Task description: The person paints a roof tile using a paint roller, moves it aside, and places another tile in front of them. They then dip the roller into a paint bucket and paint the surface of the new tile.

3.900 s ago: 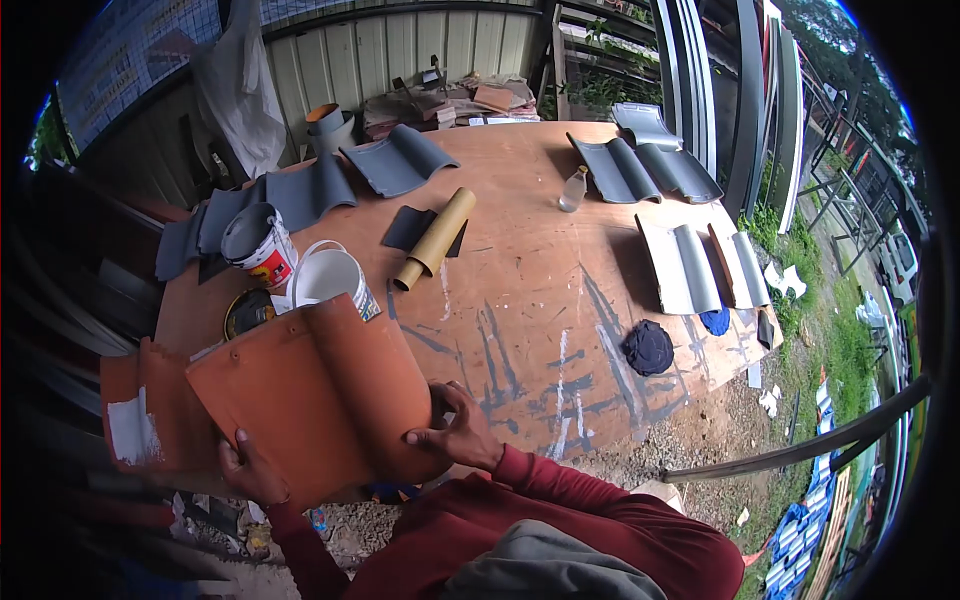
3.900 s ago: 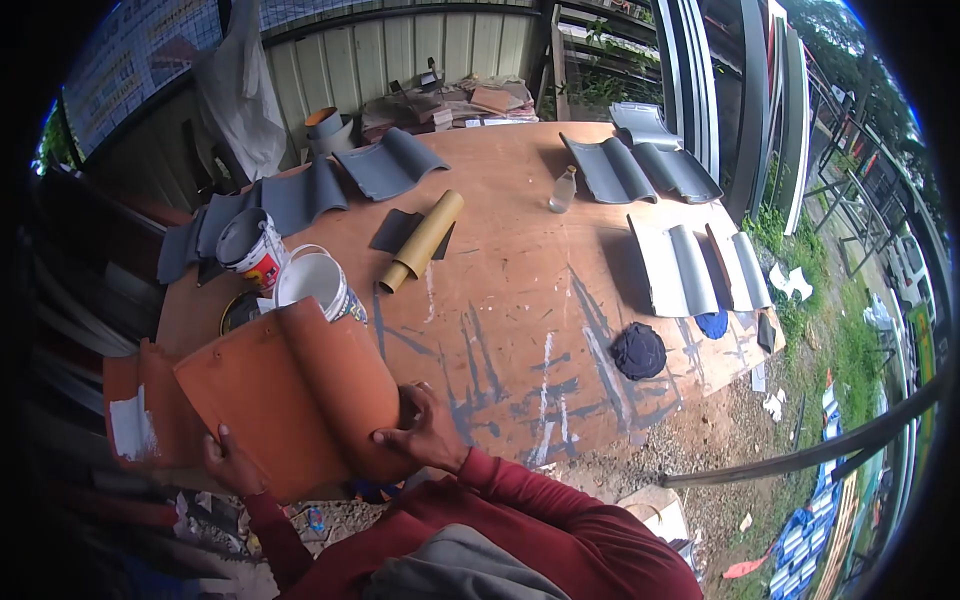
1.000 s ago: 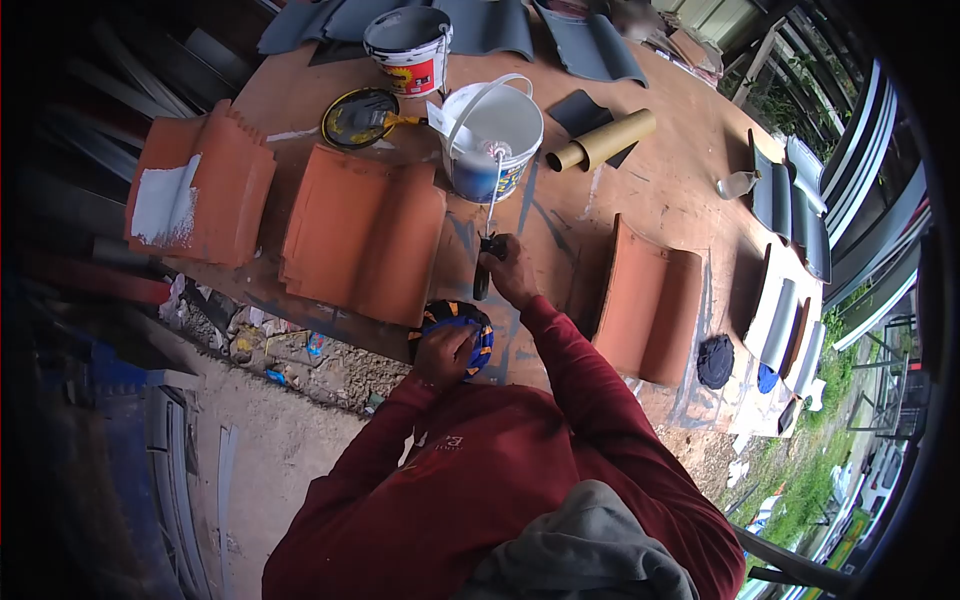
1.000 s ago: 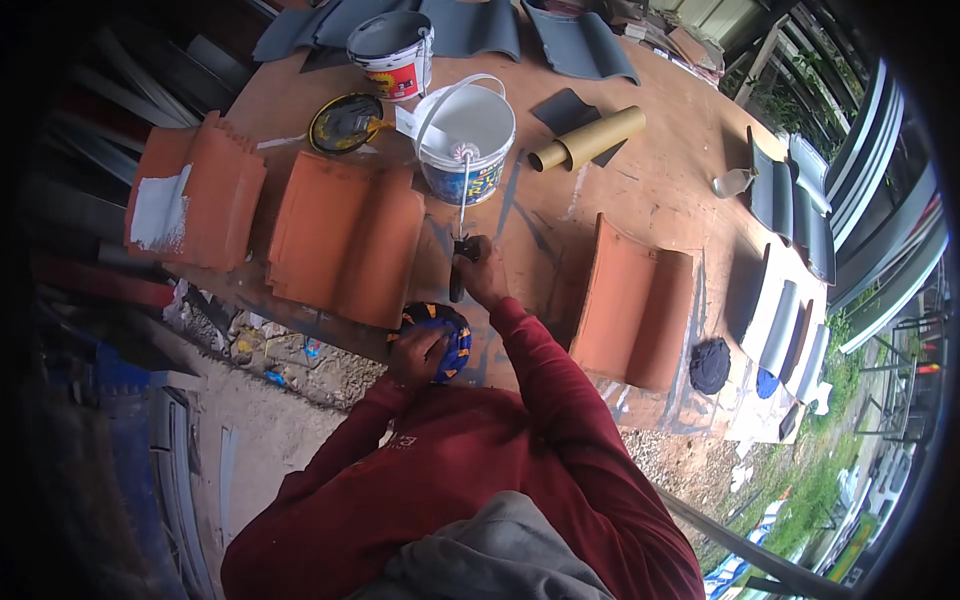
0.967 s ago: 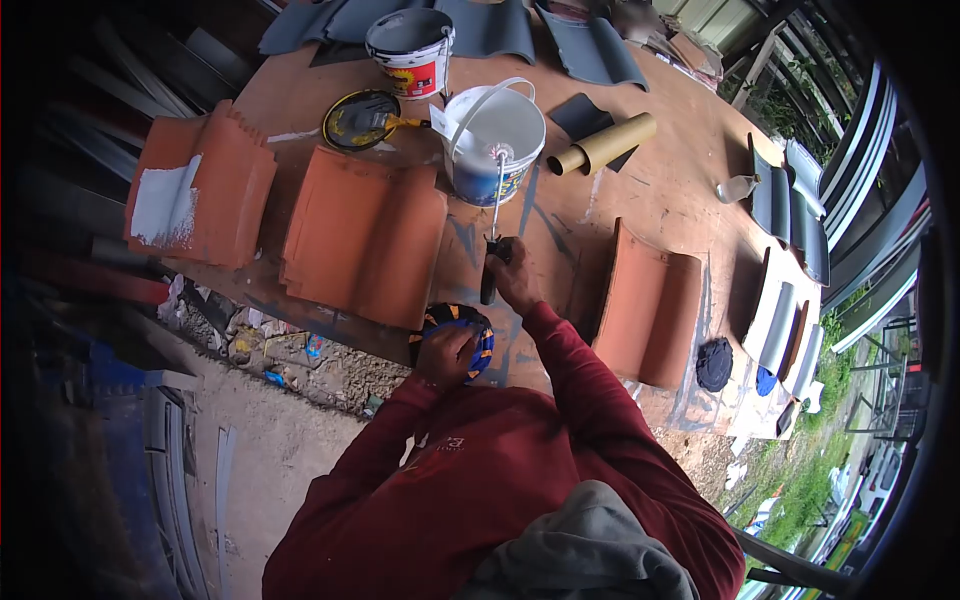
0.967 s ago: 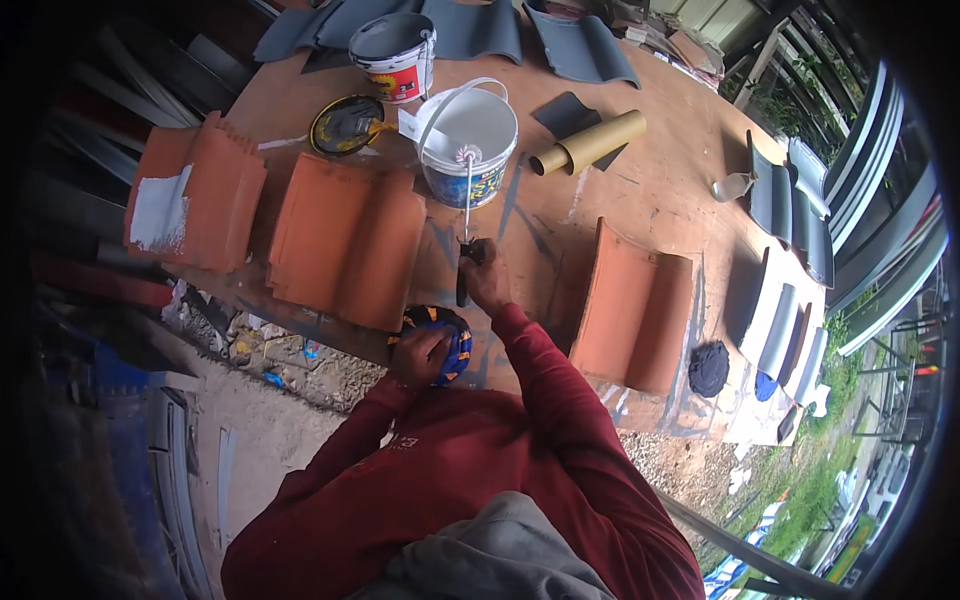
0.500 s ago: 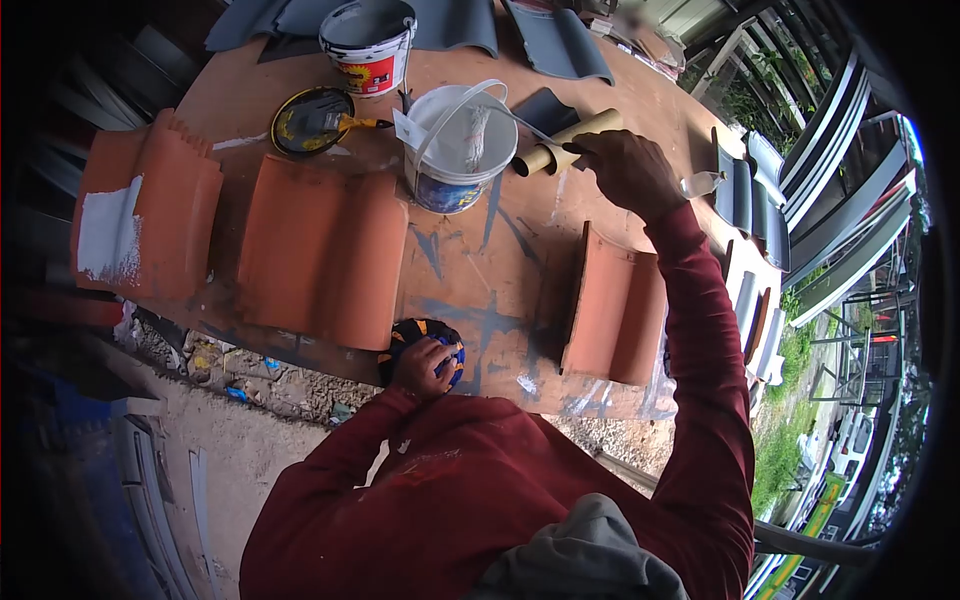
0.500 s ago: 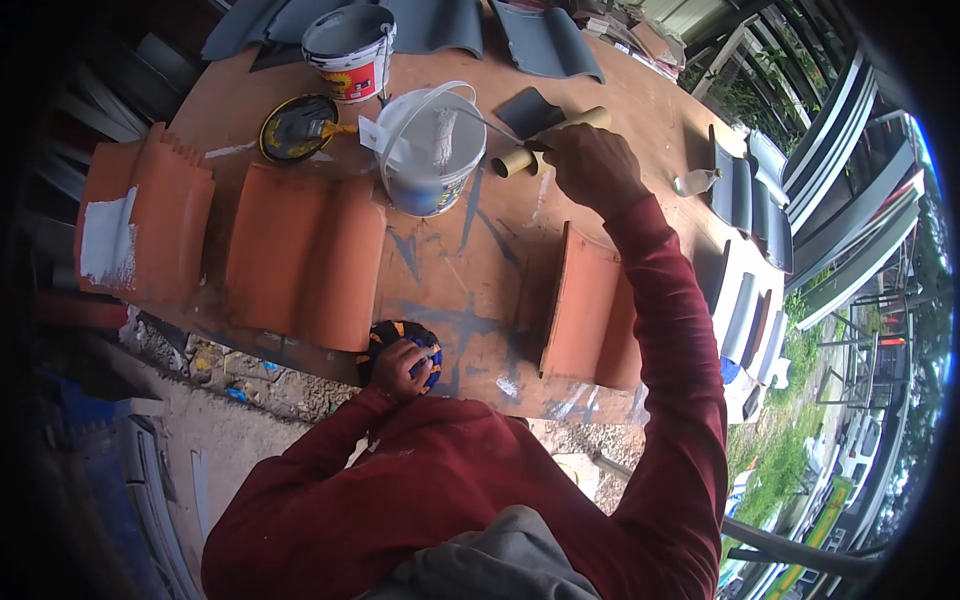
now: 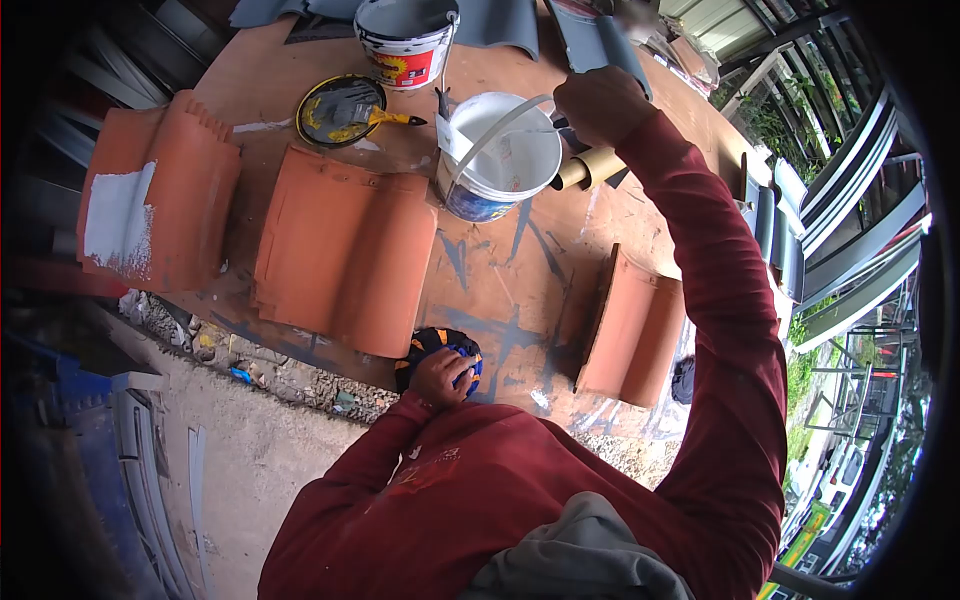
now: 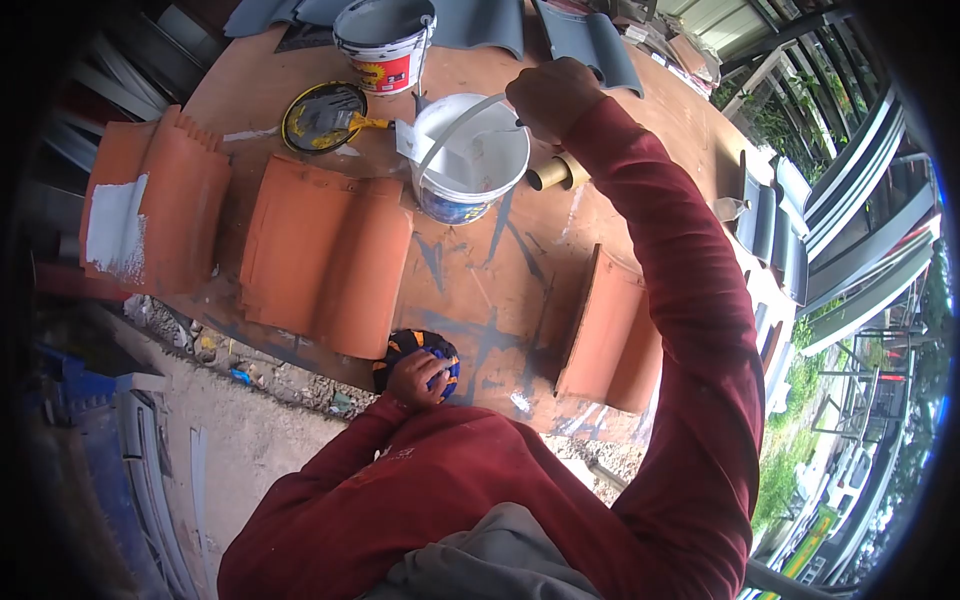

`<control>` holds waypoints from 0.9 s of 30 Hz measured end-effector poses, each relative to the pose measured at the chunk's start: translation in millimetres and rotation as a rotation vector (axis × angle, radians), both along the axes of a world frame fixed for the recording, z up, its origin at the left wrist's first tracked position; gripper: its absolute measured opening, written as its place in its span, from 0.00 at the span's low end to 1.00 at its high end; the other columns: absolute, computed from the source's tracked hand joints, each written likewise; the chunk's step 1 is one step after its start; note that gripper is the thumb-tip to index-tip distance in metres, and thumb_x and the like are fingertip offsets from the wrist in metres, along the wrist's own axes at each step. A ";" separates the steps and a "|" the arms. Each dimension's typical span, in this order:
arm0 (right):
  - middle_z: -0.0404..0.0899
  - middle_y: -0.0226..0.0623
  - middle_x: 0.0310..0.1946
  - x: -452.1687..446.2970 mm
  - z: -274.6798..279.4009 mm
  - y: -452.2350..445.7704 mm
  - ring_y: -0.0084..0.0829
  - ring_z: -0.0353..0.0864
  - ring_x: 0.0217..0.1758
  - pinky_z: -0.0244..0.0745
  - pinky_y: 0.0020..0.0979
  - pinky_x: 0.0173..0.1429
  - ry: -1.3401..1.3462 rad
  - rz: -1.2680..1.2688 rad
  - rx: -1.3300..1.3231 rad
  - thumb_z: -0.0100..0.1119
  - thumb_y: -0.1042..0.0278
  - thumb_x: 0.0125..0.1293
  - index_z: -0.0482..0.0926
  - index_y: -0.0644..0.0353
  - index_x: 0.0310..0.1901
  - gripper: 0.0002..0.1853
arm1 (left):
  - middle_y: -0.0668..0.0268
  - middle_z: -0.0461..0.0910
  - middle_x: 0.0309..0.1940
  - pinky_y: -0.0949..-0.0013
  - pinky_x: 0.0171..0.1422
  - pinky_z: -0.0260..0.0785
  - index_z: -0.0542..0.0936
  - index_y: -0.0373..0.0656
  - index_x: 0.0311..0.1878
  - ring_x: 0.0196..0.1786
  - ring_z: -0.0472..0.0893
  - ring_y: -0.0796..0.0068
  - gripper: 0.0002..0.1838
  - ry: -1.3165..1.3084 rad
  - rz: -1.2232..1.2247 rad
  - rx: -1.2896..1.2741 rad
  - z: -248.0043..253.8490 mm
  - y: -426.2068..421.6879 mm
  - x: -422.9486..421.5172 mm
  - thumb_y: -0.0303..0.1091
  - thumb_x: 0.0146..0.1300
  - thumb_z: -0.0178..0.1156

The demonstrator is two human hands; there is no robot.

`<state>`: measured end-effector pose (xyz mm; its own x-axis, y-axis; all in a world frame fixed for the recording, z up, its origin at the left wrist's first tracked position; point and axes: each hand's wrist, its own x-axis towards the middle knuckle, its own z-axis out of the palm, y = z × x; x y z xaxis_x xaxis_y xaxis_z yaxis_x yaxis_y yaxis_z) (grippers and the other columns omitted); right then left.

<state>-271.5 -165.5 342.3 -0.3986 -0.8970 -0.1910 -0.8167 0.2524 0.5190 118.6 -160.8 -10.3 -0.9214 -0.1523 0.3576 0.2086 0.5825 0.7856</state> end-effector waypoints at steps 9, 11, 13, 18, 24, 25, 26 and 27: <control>0.88 0.38 0.31 12.4 -0.5 31.1 0.42 0.90 0.37 0.83 0.43 0.40 -0.027 0.148 -0.319 0.66 0.69 0.58 0.88 0.54 0.30 0.03 | 0.59 0.81 0.32 0.57 0.42 0.79 0.86 0.41 0.46 0.37 0.83 0.56 0.12 0.009 -0.059 -0.012 5.0 0.1 -5.1 0.32 0.59 0.66; 0.88 0.40 0.33 10.3 -11.6 29.3 0.43 0.90 0.40 0.82 0.43 0.45 -0.029 0.011 -0.241 0.67 0.71 0.56 0.89 0.53 0.33 0.05 | 0.58 0.82 0.33 0.57 0.43 0.79 0.86 0.40 0.45 0.37 0.83 0.56 0.11 0.011 -0.054 0.007 6.1 0.5 -5.4 0.32 0.59 0.66; 0.88 0.40 0.33 12.1 -4.5 38.6 0.43 0.90 0.39 0.82 0.43 0.43 0.015 0.029 -0.294 0.66 0.71 0.56 0.88 0.54 0.32 0.03 | 0.58 0.82 0.33 0.57 0.43 0.79 0.86 0.40 0.44 0.37 0.83 0.55 0.11 0.025 -0.054 -0.006 7.8 0.4 -4.4 0.32 0.59 0.65; 0.88 0.40 0.30 27.2 -5.3 36.0 0.43 0.90 0.34 0.82 0.43 0.36 -0.002 0.087 -0.437 0.65 0.69 0.58 0.87 0.54 0.29 0.03 | 0.57 0.83 0.34 0.56 0.44 0.79 0.86 0.39 0.43 0.37 0.83 0.54 0.10 0.046 -0.017 -0.028 -3.8 4.6 -3.2 0.32 0.59 0.65; 0.88 0.35 0.26 39.1 -5.5 39.1 0.37 0.90 0.31 0.76 0.39 0.32 0.107 0.018 -0.475 0.64 0.64 0.58 0.88 0.49 0.25 0.07 | 0.56 0.83 0.33 0.54 0.44 0.79 0.86 0.39 0.42 0.37 0.83 0.52 0.10 0.049 -0.038 -0.076 2.1 4.6 -3.1 0.33 0.59 0.65; 0.89 0.36 0.27 43.7 -2.8 40.6 0.36 0.90 0.30 0.74 0.38 0.32 0.100 0.006 -0.529 0.64 0.63 0.58 0.89 0.48 0.25 0.08 | 0.56 0.83 0.33 0.54 0.44 0.79 0.86 0.39 0.42 0.37 0.83 0.52 0.10 0.067 -0.032 -0.089 1.0 3.5 -2.4 0.33 0.59 0.65; 0.89 0.36 0.27 47.1 -7.7 37.3 0.35 0.90 0.31 0.74 0.38 0.32 0.084 -0.001 -0.518 0.64 0.63 0.58 0.89 0.48 0.25 0.07 | 0.56 0.83 0.33 0.54 0.44 0.79 0.86 0.39 0.42 0.38 0.83 0.52 0.10 0.057 -0.029 -0.069 -0.9 4.6 -1.1 0.33 0.60 0.65; 0.89 0.36 0.27 50.7 -12.8 33.1 0.35 0.90 0.31 0.74 0.38 0.32 0.069 -0.009 -0.503 0.64 0.63 0.58 0.89 0.47 0.25 0.07 | 0.56 0.83 0.34 0.54 0.45 0.79 0.86 0.39 0.42 0.38 0.83 0.51 0.10 0.047 -0.027 -0.046 -2.3 7.0 -2.1 0.33 0.60 0.65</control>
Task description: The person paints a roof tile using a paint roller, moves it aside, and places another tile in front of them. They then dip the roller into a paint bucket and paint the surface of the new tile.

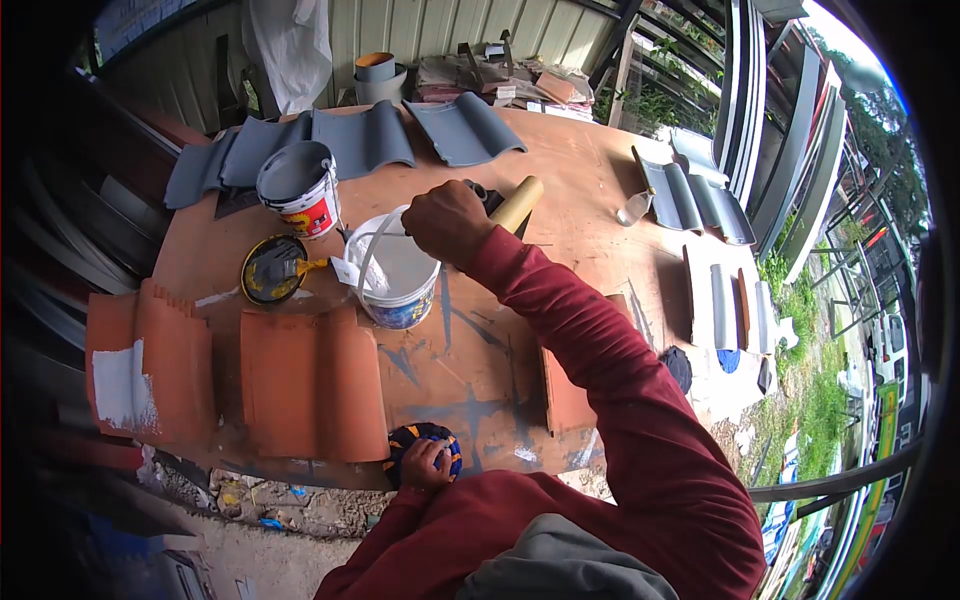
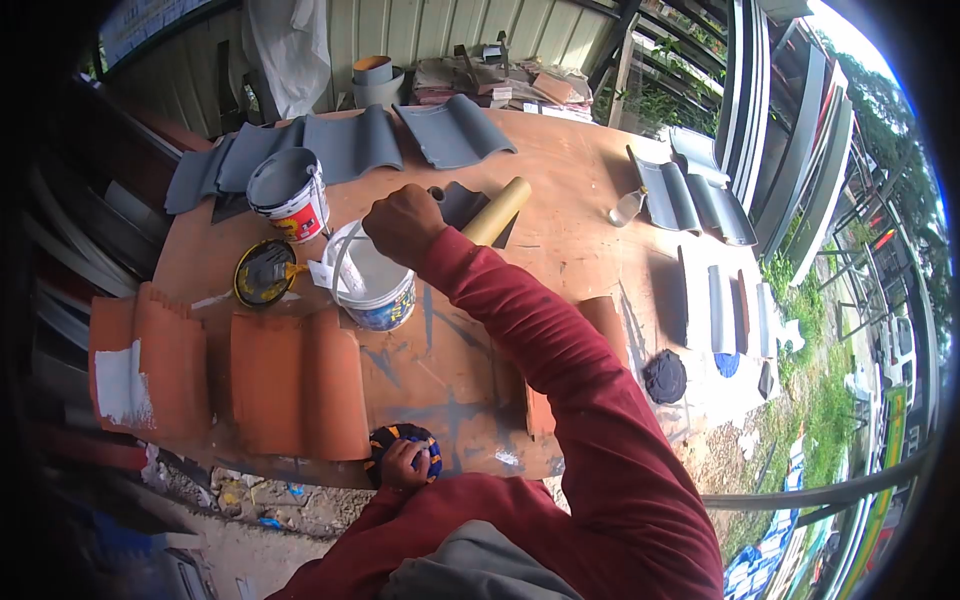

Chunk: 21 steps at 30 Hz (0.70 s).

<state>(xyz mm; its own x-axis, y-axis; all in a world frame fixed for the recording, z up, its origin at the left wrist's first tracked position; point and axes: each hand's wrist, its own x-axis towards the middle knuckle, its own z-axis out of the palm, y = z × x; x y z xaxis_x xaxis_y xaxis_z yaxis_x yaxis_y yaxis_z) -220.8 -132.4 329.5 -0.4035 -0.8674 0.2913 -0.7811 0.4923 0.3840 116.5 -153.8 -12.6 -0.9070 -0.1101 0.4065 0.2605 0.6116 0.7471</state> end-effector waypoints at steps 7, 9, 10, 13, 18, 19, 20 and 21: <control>0.89 0.32 0.28 11.2 14.8 6.1 0.35 0.90 0.32 0.72 0.38 0.33 0.017 -0.069 0.023 0.64 0.62 0.59 0.90 0.46 0.25 0.08 | 0.57 0.84 0.34 0.55 0.45 0.79 0.87 0.38 0.42 0.38 0.83 0.53 0.10 0.025 -0.006 -0.009 10.3 -1.8 1.4 0.32 0.61 0.64; 0.88 0.33 0.26 22.0 12.2 0.4 0.36 0.90 0.31 0.75 0.38 0.34 0.025 -0.031 0.007 0.64 0.63 0.58 0.88 0.47 0.24 0.08 | 0.56 0.84 0.34 0.55 0.45 0.79 0.87 0.38 0.42 0.38 0.84 0.53 0.10 0.041 -0.010 0.000 7.0 -0.2 0.8 0.32 0.61 0.64; 0.87 0.35 0.25 26.2 6.8 -0.2 0.37 0.89 0.30 0.77 0.38 0.34 0.017 -0.007 0.001 0.64 0.63 0.58 0.87 0.48 0.24 0.07 | 0.56 0.84 0.34 0.55 0.45 0.79 0.87 0.38 0.42 0.38 0.84 0.53 0.10 0.049 -0.017 -0.006 5.3 0.2 1.3 0.32 0.61 0.64; 0.87 0.36 0.24 17.5 -18.0 5.7 0.37 0.89 0.29 0.76 0.39 0.32 0.064 0.005 -0.030 0.64 0.64 0.58 0.88 0.48 0.24 0.08 | 0.56 0.84 0.34 0.54 0.45 0.79 0.87 0.38 0.42 0.39 0.84 0.52 0.09 0.036 -0.016 -0.029 3.3 1.0 0.4 0.32 0.61 0.64; 0.86 0.42 0.29 44.7 -6.2 35.6 0.41 0.89 0.36 0.78 0.41 0.35 -0.072 -0.157 -0.189 0.64 0.70 0.58 0.87 0.54 0.26 0.05 | 0.56 0.84 0.34 0.54 0.46 0.78 0.86 0.38 0.41 0.40 0.84 0.52 0.09 0.037 -0.016 0.008 3.4 -0.4 2.4 0.32 0.62 0.65; 0.86 0.42 0.29 49.4 -17.5 43.9 0.41 0.89 0.36 0.78 0.41 0.35 -0.075 -0.157 -0.182 0.64 0.70 0.58 0.87 0.54 0.26 0.05 | 0.56 0.84 0.34 0.54 0.47 0.78 0.86 0.39 0.42 0.40 0.84 0.52 0.08 0.047 -0.010 0.003 4.6 0.7 2.1 0.31 0.64 0.64; 0.85 0.43 0.32 51.8 -35.5 51.6 0.41 0.88 0.39 0.78 0.42 0.37 -0.094 -0.163 -0.243 0.63 0.70 0.59 0.86 0.56 0.28 0.05 | 0.56 0.84 0.34 0.54 0.47 0.78 0.86 0.39 0.42 0.40 0.84 0.52 0.08 0.045 -0.008 0.008 5.8 2.1 1.2 0.31 0.64 0.64; 0.85 0.45 0.34 56.9 -49.0 58.1 0.42 0.86 0.42 0.79 0.43 0.40 -0.113 -0.166 -0.307 0.62 0.70 0.60 0.85 0.57 0.29 0.05 | 0.57 0.84 0.34 0.54 0.46 0.78 0.86 0.39 0.42 0.40 0.84 0.52 0.07 0.041 -0.008 0.004 6.4 1.9 0.6 0.31 0.65 0.64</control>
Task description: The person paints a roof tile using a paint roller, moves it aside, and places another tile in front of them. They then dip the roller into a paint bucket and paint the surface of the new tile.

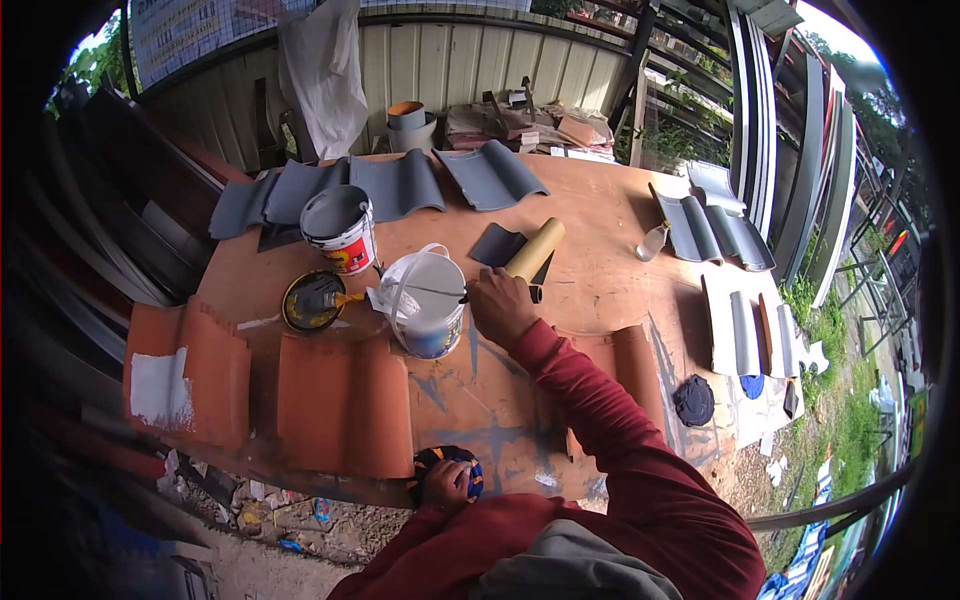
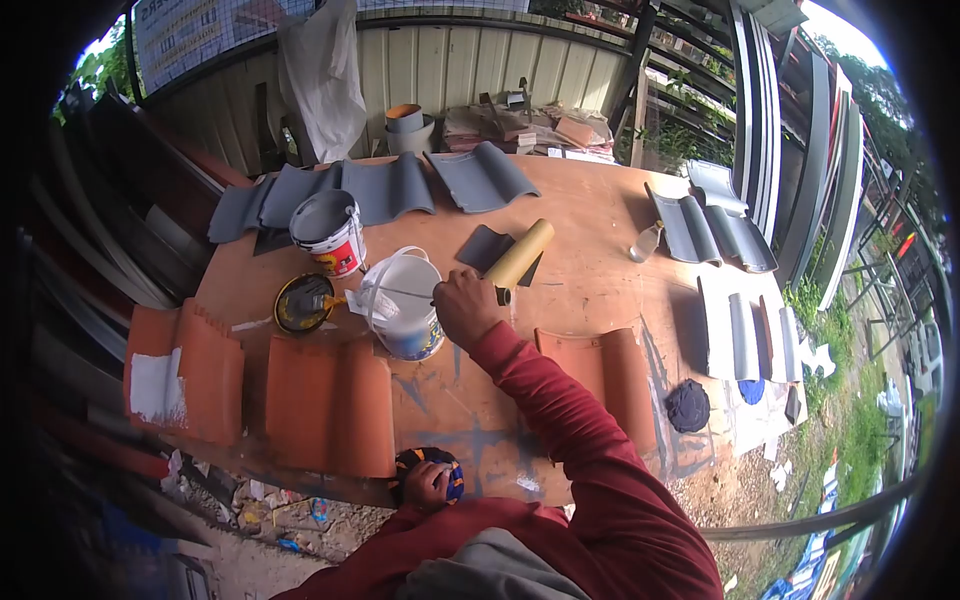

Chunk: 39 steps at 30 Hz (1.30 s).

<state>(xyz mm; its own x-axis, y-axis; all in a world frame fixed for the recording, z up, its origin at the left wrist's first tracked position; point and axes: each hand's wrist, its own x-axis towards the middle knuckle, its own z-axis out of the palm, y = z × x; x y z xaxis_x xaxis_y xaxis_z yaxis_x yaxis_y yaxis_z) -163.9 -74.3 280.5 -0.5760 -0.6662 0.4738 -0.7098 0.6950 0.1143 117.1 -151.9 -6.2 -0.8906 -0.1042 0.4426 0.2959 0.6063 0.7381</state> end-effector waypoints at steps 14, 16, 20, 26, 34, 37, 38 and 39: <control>0.83 0.49 0.45 73.8 -107.9 62.3 0.57 0.85 0.48 0.81 0.52 0.50 -0.632 -0.095 -0.523 0.65 0.68 0.62 0.83 0.61 0.47 0.12 | 0.56 0.82 0.35 0.52 0.46 0.75 0.84 0.40 0.42 0.41 0.82 0.50 0.06 -0.040 -0.003 -0.094 -2.1 0.3 2.3 0.32 0.69 0.62; 0.83 0.48 0.46 73.8 -112.4 63.6 0.56 0.84 0.48 0.81 0.52 0.50 -0.684 -0.116 -0.444 0.65 0.68 0.63 0.84 0.59 0.47 0.12 | 0.56 0.82 0.35 0.52 0.47 0.75 0.84 0.39 0.42 0.41 0.82 0.50 0.06 -0.050 -0.010 -0.080 1.3 1.7 1.3 0.31 0.69 0.62; 0.82 0.51 0.41 86.0 -123.0 70.5 0.56 0.83 0.45 0.77 0.50 0.49 -0.655 -0.073 -0.801 0.67 0.70 0.62 0.84 0.64 0.44 0.11 | 0.54 0.81 0.35 0.52 0.47 0.75 0.84 0.39 0.44 0.41 0.82 0.49 0.08 -0.076 0.021 -0.055 -9.8 2.2 -0.2 0.33 0.73 0.60; 0.78 0.27 0.34 135.3 -109.0 167.4 0.19 0.79 0.31 0.78 0.24 0.38 -1.287 -0.095 -1.269 0.60 0.59 0.80 0.80 0.68 0.56 0.17 | 0.54 0.86 0.38 0.58 0.46 0.77 0.85 0.36 0.44 0.40 0.86 0.56 0.12 -0.126 0.173 0.074 -10.3 10.7 -5.5 0.36 0.76 0.59; 0.72 0.25 0.26 164.5 -99.1 432.8 0.15 0.69 0.28 0.68 0.25 0.31 -1.209 -0.597 -0.737 0.54 0.61 0.81 0.81 0.62 0.64 0.19 | 0.55 0.88 0.39 0.56 0.46 0.78 0.86 0.39 0.43 0.41 0.87 0.52 0.14 -0.208 0.666 -0.162 -24.4 40.9 -35.1 0.40 0.74 0.59; 0.74 0.30 0.26 158.7 -84.6 494.3 0.21 0.72 0.29 0.71 0.30 0.36 -1.154 -0.547 -0.454 0.57 0.65 0.77 0.81 0.61 0.64 0.19 | 0.55 0.88 0.41 0.52 0.47 0.79 0.86 0.42 0.44 0.44 0.87 0.48 0.13 -0.256 0.749 -0.324 -23.9 48.6 -38.2 0.41 0.74 0.58; 0.74 0.30 0.26 149.7 -80.1 504.0 0.21 0.72 0.29 0.71 0.30 0.36 -1.159 -0.544 -0.443 0.57 0.65 0.77 0.81 0.61 0.64 0.19 | 0.55 0.88 0.42 0.52 0.47 0.79 0.85 0.43 0.45 0.44 0.87 0.48 0.13 -0.245 0.748 -0.348 -25.7 46.7 -38.8 0.41 0.74 0.58; 0.74 0.32 0.26 137.7 -69.4 509.9 0.22 0.72 0.29 0.71 0.31 0.37 -1.205 -0.539 -0.350 0.57 0.66 0.76 0.82 0.61 0.64 0.18 | 0.55 0.88 0.42 0.51 0.47 0.79 0.85 0.44 0.46 0.44 0.86 0.47 0.12 -0.236 0.746 -0.369 -28.6 46.7 -38.5 0.41 0.74 0.58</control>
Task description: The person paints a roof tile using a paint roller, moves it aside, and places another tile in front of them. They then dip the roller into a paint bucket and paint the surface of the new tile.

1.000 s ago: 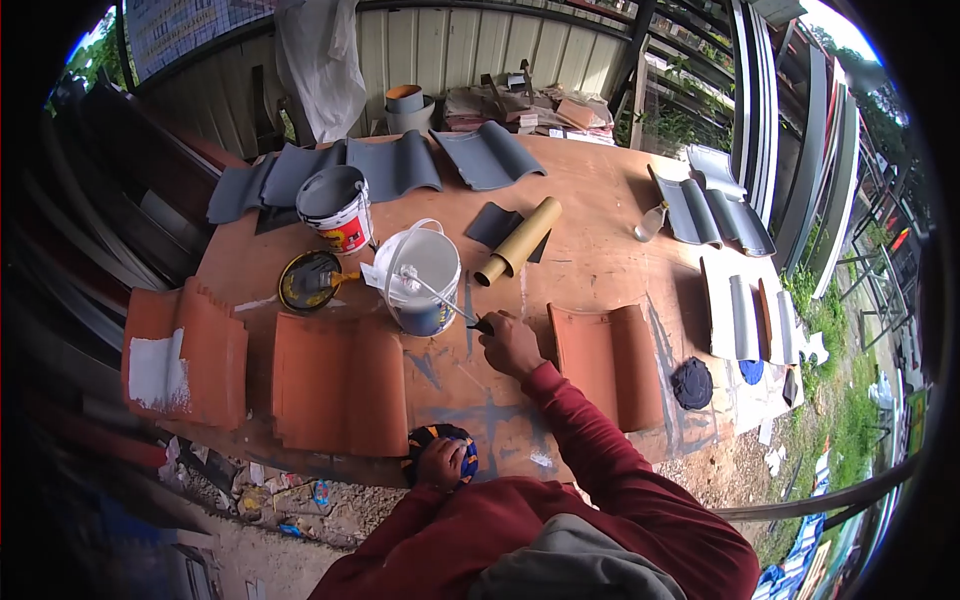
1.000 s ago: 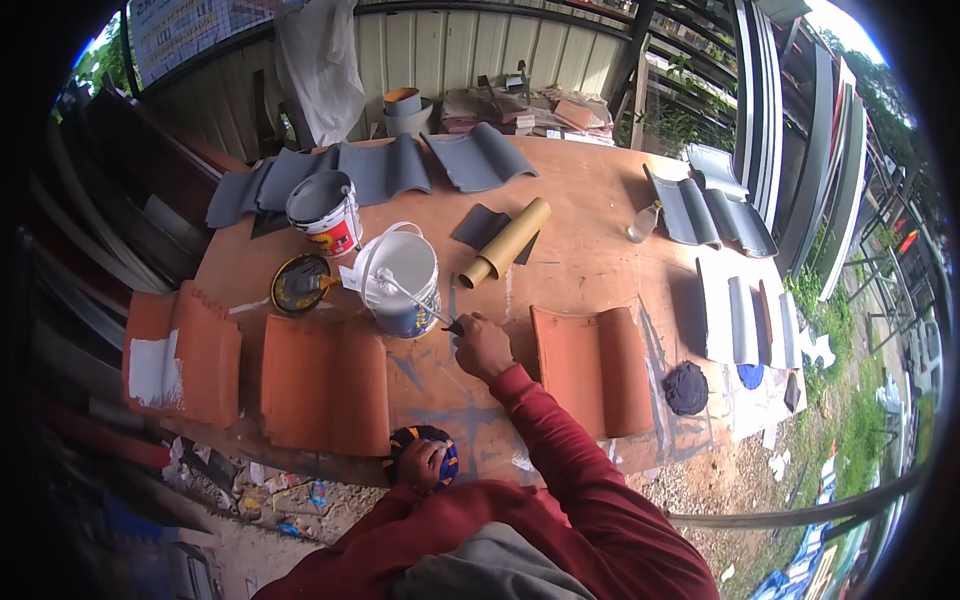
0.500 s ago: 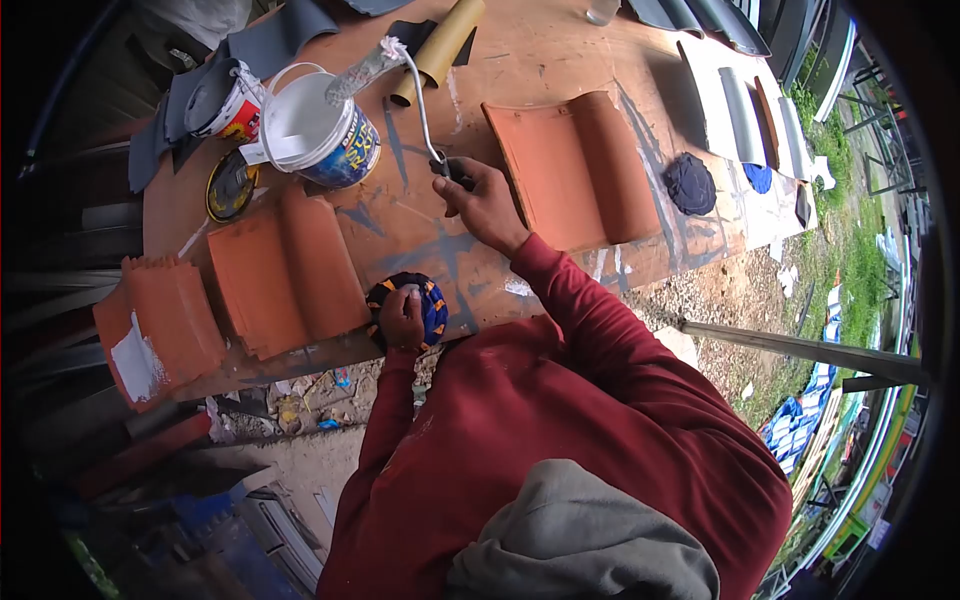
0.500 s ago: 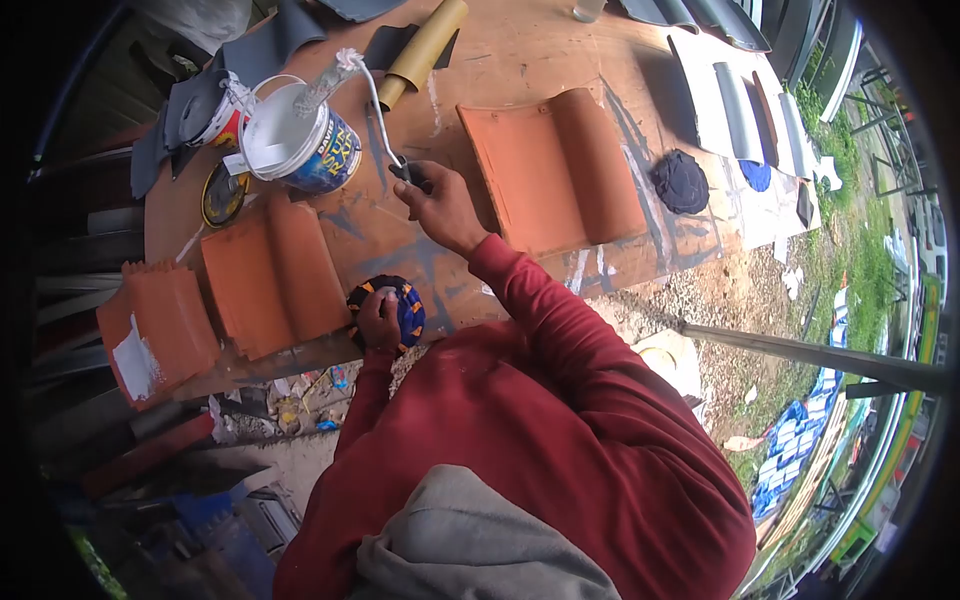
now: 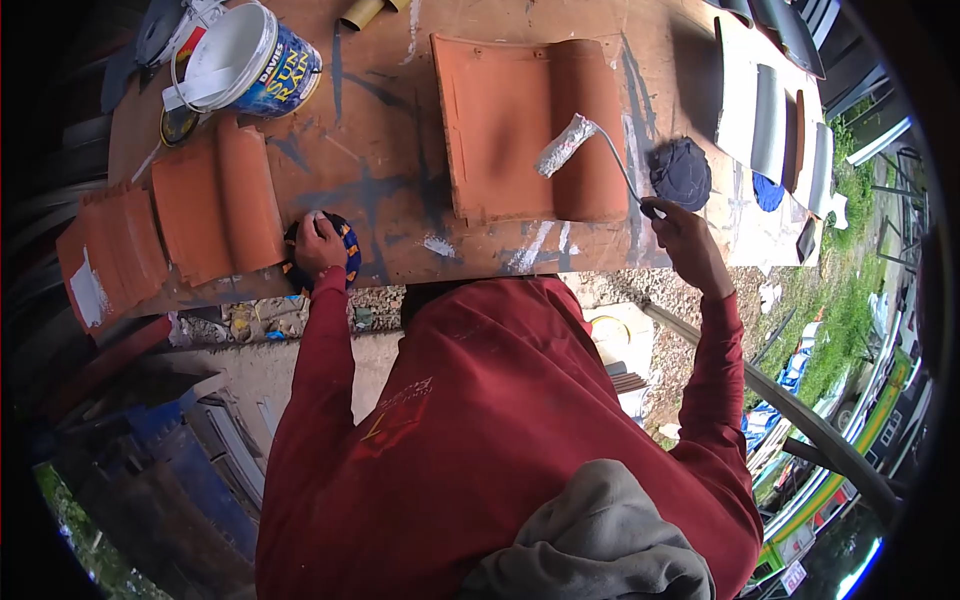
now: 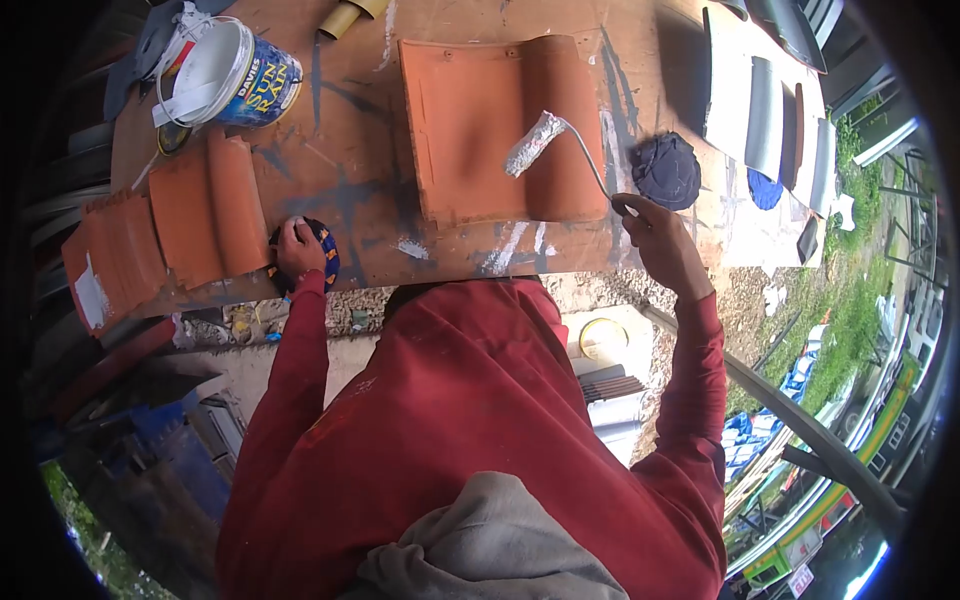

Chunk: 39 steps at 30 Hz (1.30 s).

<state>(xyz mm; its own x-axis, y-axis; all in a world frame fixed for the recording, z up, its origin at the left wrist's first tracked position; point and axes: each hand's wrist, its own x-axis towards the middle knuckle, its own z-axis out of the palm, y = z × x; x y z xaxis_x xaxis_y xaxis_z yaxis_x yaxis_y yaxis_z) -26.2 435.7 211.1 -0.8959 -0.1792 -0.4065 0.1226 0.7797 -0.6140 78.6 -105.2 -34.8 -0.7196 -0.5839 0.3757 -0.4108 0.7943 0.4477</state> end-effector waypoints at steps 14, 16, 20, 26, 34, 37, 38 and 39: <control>0.90 0.48 0.43 -176.0 -26.5 -81.9 0.40 0.91 0.44 0.83 0.39 0.53 -0.079 0.595 0.128 0.59 0.66 0.75 0.87 0.62 0.55 0.14 | 0.52 0.87 0.42 0.50 0.48 0.79 0.85 0.43 0.47 0.45 0.86 0.45 0.13 -0.028 0.079 -0.045 -5.0 1.4 0.3 0.41 0.74 0.58; 0.90 0.49 0.43 -180.7 -24.9 -66.8 0.39 0.91 0.45 0.83 0.37 0.54 -0.061 0.640 0.154 0.59 0.66 0.75 0.87 0.63 0.55 0.15 | 0.52 0.87 0.42 0.49 0.47 0.79 0.85 0.43 0.47 0.45 0.86 0.45 0.12 -0.054 0.071 -0.039 -0.4 1.8 -0.3 0.40 0.73 0.58; 0.90 0.47 0.41 -195.1 7.6 -12.9 0.45 0.91 0.44 0.83 0.41 0.52 0.012 0.645 0.245 0.63 0.67 0.70 0.91 0.58 0.49 0.12 | 0.51 0.87 0.41 0.48 0.47 0.79 0.84 0.42 0.47 0.44 0.86 0.45 0.12 -0.082 0.071 -0.070 -4.9 -1.1 -1.0 0.40 0.73 0.59; 0.90 0.47 0.41 -168.6 2.7 -23.9 0.45 0.91 0.43 0.84 0.42 0.51 0.193 0.650 0.255 0.62 0.66 0.70 0.91 0.58 0.48 0.11 | 0.50 0.87 0.42 0.47 0.47 0.78 0.83 0.43 0.48 0.44 0.86 0.44 0.13 -0.113 0.084 -0.081 -5.7 -1.1 -1.1 0.41 0.73 0.59; 0.90 0.45 0.38 -96.5 -56.8 -44.5 0.43 0.90 0.40 0.82 0.40 0.46 0.112 0.412 -0.005 0.63 0.66 0.71 0.88 0.60 0.54 0.14 | 0.51 0.87 0.42 0.46 0.47 0.78 0.84 0.43 0.48 0.44 0.86 0.43 0.14 -0.116 0.087 -0.088 -4.5 -2.3 -0.5 0.43 0.72 0.59; 0.89 0.41 0.41 -70.0 -58.3 -26.0 0.41 0.90 0.39 0.82 0.37 0.43 0.433 0.247 -0.147 0.66 0.68 0.68 0.88 0.58 0.52 0.12 | 0.50 0.87 0.43 0.46 0.47 0.78 0.84 0.44 0.48 0.44 0.86 0.43 0.14 -0.133 0.113 -0.083 -4.7 -0.5 -1.2 0.43 0.71 0.58; 0.88 0.42 0.40 -61.8 -61.2 -21.7 0.44 0.89 0.38 0.82 0.39 0.41 0.551 0.282 -0.113 0.66 0.68 0.68 0.88 0.57 0.52 0.12 | 0.49 0.87 0.42 0.46 0.47 0.78 0.84 0.44 0.49 0.44 0.86 0.43 0.14 -0.112 0.091 -0.125 -4.1 0.9 1.4 0.43 0.72 0.58; 0.87 0.43 0.39 -50.9 -59.4 -21.7 0.47 0.87 0.38 0.82 0.41 0.41 0.547 0.267 -0.072 0.66 0.69 0.68 0.87 0.56 0.51 0.11 | 0.50 0.87 0.42 0.46 0.46 0.78 0.84 0.44 0.50 0.44 0.86 0.42 0.14 -0.104 0.085 -0.130 -11.0 -3.7 2.9 0.43 0.73 0.57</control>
